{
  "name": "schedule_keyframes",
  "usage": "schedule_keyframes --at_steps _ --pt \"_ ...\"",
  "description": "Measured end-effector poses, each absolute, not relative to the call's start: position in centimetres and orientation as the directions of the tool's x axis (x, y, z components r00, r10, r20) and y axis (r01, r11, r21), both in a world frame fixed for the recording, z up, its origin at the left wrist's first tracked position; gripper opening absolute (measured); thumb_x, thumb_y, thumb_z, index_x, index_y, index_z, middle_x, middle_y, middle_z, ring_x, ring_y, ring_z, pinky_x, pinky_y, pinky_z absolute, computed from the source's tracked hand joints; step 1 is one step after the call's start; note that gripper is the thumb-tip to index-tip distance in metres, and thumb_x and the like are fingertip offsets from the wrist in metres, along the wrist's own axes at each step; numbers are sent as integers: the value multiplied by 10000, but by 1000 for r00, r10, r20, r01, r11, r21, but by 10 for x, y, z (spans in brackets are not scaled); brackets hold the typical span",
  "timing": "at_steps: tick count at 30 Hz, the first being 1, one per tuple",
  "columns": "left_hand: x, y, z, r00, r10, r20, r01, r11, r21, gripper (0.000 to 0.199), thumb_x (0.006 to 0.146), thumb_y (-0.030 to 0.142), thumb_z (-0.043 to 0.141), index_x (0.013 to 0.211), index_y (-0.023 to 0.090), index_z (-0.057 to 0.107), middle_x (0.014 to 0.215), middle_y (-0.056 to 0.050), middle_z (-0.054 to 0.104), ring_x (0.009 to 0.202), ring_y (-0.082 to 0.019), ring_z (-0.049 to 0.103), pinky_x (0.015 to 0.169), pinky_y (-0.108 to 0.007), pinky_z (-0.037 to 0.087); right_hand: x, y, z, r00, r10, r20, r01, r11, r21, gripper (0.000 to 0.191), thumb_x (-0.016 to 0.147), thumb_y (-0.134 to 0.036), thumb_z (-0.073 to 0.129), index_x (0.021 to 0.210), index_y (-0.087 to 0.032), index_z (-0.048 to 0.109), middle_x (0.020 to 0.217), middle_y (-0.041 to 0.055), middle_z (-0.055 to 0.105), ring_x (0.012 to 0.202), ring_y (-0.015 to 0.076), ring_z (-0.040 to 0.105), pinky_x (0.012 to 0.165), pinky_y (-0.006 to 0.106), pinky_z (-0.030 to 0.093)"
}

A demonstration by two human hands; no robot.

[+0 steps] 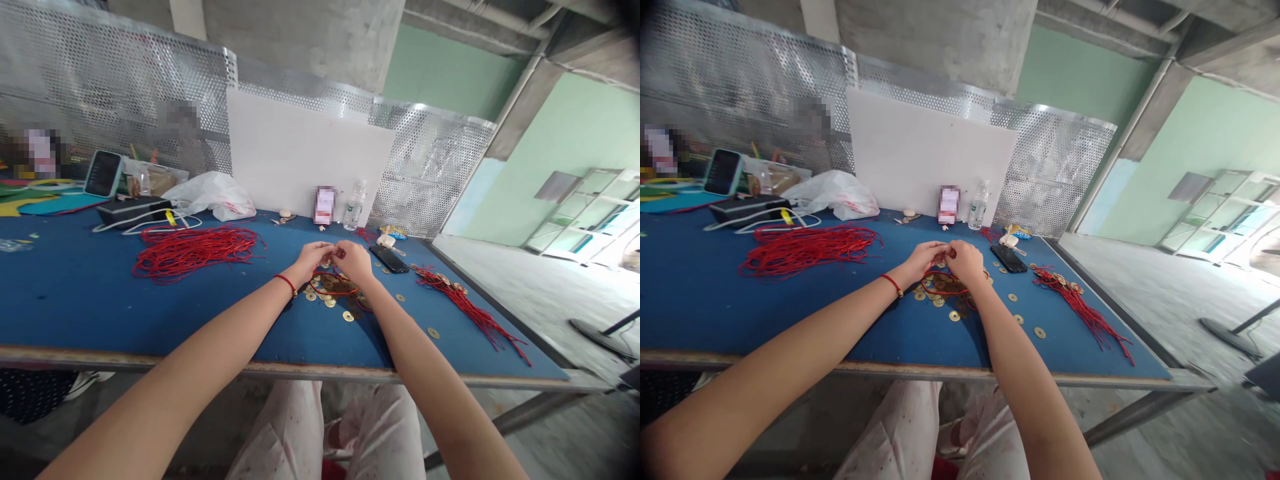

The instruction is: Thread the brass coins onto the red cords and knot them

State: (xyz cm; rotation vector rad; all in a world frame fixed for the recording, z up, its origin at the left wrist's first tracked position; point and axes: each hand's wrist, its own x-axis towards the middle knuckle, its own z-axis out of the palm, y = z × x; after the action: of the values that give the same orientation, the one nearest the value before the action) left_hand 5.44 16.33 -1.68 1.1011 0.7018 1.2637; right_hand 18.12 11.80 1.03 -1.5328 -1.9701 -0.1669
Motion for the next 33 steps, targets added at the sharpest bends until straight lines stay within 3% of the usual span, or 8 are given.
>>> schedule_keyframes --at_steps 8,12,15,19,23,26,33 --pt "53 163 -17 202 969 142 -398 -51 916 135 616 155 782 686 98 682 641 -37 656 562 -90 556 577 -224 410 181 119 9 -78 838 540 841 346 -416 159 778 -355 598 722 -211 636 732 0 654 680 151 548 586 246 317" --pt "53 162 -15 190 976 104 -432 -12 902 120 636 123 777 673 103 665 588 -11 624 526 -75 536 570 -217 418 183 121 9 55 861 506 815 254 -521 159 813 -302 536 750 -209 648 743 4 663 699 153 559 614 247 338" --pt "53 162 -15 211 974 86 -442 17 897 133 644 118 784 706 103 668 622 -25 646 562 -88 575 606 -227 451 186 131 4 59 902 428 784 224 -580 205 836 -291 499 753 -204 665 744 12 667 713 157 572 640 247 365" --pt "53 163 -16 225 972 68 -452 42 891 145 657 103 773 759 97 671 674 -46 671 594 -108 613 612 -238 469 187 143 -5 9 942 335 576 269 -772 289 853 -314 458 678 -179 646 660 -1 636 655 141 579 631 236 422" --pt "54 160 -15 210 974 88 -421 9 907 156 648 120 784 761 97 679 641 -30 655 548 -90 578 570 -225 440 186 141 -5 -10 975 221 250 216 -944 145 764 -267 584 712 -160 667 653 -6 652 615 121 592 619 229 469" --pt "55 155 -11 195 975 104 -372 -25 928 152 646 133 784 760 99 690 632 -25 649 539 -88 559 557 -227 418 187 136 -2 -5 990 143 142 143 -980 92 712 -235 639 703 -150 673 645 -2 661 562 96 557 588 216 467" --pt "57 145 -4 160 981 111 -305 -58 950 93 664 114 744 742 100 696 606 -14 633 530 -86 533 581 -241 406 192 141 -7 40 979 198 228 184 -956 124 671 -264 657 631 -147 669 541 -28 596 489 74 467 509 197 383"
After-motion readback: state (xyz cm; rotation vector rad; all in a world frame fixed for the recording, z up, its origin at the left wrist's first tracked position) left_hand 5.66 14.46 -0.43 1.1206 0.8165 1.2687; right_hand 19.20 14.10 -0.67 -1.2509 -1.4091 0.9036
